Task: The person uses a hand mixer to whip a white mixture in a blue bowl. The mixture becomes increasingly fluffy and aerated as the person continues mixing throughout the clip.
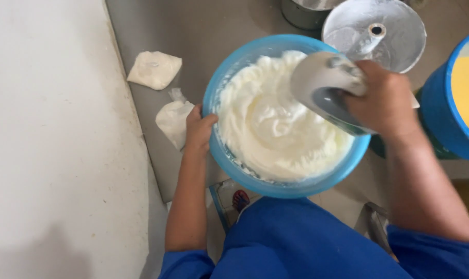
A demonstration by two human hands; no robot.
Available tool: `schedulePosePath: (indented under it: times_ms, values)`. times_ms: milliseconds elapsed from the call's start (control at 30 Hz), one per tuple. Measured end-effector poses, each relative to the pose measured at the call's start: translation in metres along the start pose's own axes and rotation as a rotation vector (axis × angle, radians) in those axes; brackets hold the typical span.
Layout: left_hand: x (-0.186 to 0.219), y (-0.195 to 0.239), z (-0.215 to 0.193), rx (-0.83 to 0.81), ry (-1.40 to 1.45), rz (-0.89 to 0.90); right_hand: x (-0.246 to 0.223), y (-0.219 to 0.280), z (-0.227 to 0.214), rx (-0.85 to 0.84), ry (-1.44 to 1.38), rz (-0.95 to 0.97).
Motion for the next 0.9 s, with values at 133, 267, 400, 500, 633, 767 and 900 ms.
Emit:
schedulePosePath:
  times_ms: [133, 267, 400, 500, 633, 767, 900]
  values:
    - [-0.016, 0.03, -0.028, 0.136, 0.013, -0.031, -0.04, 0.019, 0.002, -0.048, -0.129, -0.038]
    - [-0.026, 0.06, -0.049, 0.211, 0.191, -0.144, -0.005, 0.064, -0.009, -0.22, -0.165, 0.128]
    - [-0.024, 0.07, -0.06, 0.248, 0.32, -0.033, 0.044, 0.082, -0.039, -0.081, -0.117, 0.206]
    - [0.001, 0.079, -0.062, 0.27, 0.194, 0.121, 0.032, 0.067, -0.034, 0.077, -0.2, 0.095]
    - [0.004, 0.084, -0.053, 0.273, 0.298, 0.12, 0.001, 0.065, -0.016, 0.046, -0.251, 0.098]
    - [-0.01, 0.076, -0.054, 0.306, 0.295, 0.212, 0.011, 0.082, -0.009, 0.005, -0.239, 0.225]
    - [-0.004, 0.081, -0.055, 0.326, 0.291, 0.185, 0.023, 0.087, -0.006, -0.019, -0.275, 0.359]
Point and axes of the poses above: each hand's wrist, its own y-axis away from the middle knuckle, its own z-axis out of the palm, x = y × z, the point moved 10 cm from there along -y, towards the middle knuckle, and after that the axes turned 11 degrees about x, right-handed, at the moved point
